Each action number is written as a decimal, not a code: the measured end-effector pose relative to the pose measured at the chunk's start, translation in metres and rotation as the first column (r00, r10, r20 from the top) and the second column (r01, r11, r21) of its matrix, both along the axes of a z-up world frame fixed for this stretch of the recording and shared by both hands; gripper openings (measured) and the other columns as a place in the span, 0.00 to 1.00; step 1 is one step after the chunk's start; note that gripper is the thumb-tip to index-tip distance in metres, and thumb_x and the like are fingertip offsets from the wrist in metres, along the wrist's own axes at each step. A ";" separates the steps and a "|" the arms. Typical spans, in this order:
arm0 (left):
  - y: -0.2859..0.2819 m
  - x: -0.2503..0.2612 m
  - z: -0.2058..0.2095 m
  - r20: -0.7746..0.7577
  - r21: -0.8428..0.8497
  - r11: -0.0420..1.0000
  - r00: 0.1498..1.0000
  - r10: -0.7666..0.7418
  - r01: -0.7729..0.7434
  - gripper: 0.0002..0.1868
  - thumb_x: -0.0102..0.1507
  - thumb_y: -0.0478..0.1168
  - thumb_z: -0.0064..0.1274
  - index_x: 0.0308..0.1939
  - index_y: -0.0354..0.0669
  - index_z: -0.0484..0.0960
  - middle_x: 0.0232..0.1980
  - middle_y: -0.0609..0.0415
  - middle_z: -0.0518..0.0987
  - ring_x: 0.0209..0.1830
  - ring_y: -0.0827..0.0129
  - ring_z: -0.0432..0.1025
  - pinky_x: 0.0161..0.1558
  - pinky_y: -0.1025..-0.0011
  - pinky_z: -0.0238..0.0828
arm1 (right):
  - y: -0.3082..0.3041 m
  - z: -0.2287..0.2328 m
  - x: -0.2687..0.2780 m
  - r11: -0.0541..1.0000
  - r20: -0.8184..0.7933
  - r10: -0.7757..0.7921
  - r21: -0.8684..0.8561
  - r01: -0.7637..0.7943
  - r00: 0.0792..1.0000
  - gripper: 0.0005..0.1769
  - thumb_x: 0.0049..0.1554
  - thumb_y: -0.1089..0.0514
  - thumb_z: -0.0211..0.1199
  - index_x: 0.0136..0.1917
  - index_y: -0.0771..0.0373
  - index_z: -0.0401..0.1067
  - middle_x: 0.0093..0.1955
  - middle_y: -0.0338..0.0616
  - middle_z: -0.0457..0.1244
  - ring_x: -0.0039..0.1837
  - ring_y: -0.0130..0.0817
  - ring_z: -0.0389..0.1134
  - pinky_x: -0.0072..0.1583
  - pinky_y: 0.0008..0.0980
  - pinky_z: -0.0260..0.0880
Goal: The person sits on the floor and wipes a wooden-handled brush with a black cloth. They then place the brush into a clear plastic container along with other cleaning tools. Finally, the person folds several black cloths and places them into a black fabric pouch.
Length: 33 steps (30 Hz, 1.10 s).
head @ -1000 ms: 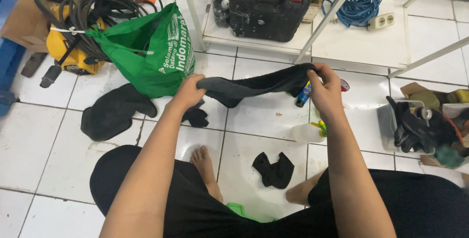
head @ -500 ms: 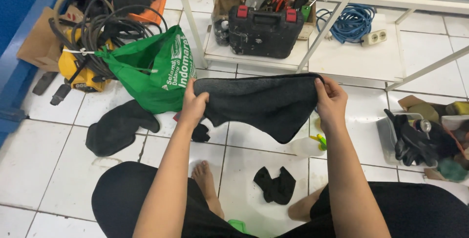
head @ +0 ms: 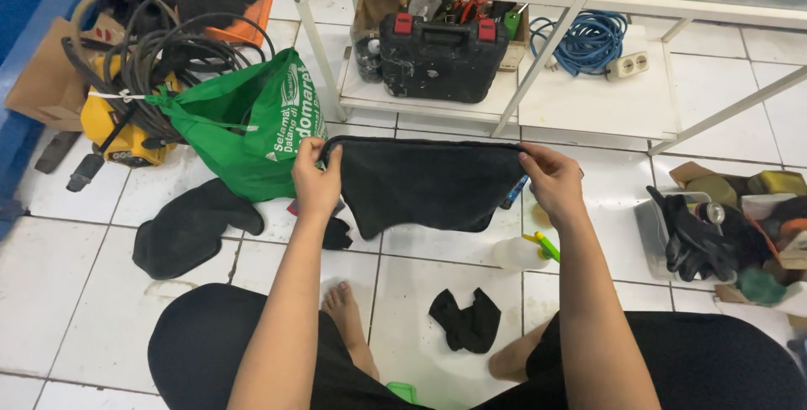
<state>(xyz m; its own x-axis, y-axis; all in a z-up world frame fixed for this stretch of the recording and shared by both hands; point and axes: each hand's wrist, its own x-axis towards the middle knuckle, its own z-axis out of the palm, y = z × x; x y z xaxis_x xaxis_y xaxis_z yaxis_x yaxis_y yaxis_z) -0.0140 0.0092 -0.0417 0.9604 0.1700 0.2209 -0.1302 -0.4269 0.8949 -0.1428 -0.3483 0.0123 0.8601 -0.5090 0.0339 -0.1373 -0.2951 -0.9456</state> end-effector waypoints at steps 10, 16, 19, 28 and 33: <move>-0.029 -0.033 0.053 0.440 -0.231 0.970 0.881 0.176 -0.079 0.12 0.67 0.29 0.51 0.54 0.40 0.76 0.49 0.43 0.79 0.54 0.54 0.75 0.58 0.58 0.68 | 0.047 0.025 0.004 0.964 0.581 -0.092 -0.150 0.218 0.808 0.06 0.69 0.65 0.48 0.55 0.65 0.66 0.64 0.54 0.57 0.64 0.48 0.64 0.63 0.58 0.70; -0.061 -0.046 0.122 0.667 -0.325 0.907 0.745 0.017 0.270 0.16 0.72 0.48 0.45 0.46 0.36 0.71 0.39 0.49 0.76 0.33 0.61 0.78 0.37 0.67 0.78 | 0.076 0.087 0.029 0.959 0.810 -0.128 0.247 -0.136 0.572 0.12 0.67 0.51 0.38 0.46 0.58 0.54 0.62 0.49 0.51 0.66 0.39 0.59 0.68 0.55 0.73; -0.086 -0.047 0.123 0.541 -0.205 0.886 0.802 -0.252 0.417 0.09 0.65 0.45 0.59 0.41 0.43 0.82 0.37 0.52 0.83 0.40 0.58 0.80 0.44 0.66 0.75 | 0.086 0.086 0.055 0.847 0.752 0.141 0.245 -0.471 0.644 0.13 0.61 0.52 0.43 0.36 0.56 0.56 0.63 0.50 0.57 0.71 0.38 0.57 0.74 0.51 0.62; -0.107 -0.058 0.114 0.417 -0.299 0.748 0.786 -0.456 0.592 0.09 0.63 0.38 0.62 0.35 0.41 0.77 0.49 0.51 0.82 0.54 0.62 0.77 0.56 0.62 0.72 | 0.105 0.081 0.048 0.748 0.432 0.553 0.119 -0.652 0.713 0.11 0.62 0.54 0.44 0.44 0.61 0.63 0.79 0.61 0.47 0.81 0.58 0.42 0.77 0.53 0.37; -0.100 -0.059 0.120 0.256 -0.316 0.771 0.832 -0.492 0.553 0.09 0.61 0.37 0.65 0.36 0.41 0.79 0.45 0.50 0.84 0.46 0.64 0.78 0.50 0.63 0.76 | 0.098 0.104 0.030 0.797 0.278 0.585 -0.024 -0.604 0.761 0.14 0.69 0.57 0.43 0.62 0.61 0.65 0.74 0.60 0.55 0.77 0.56 0.54 0.73 0.55 0.51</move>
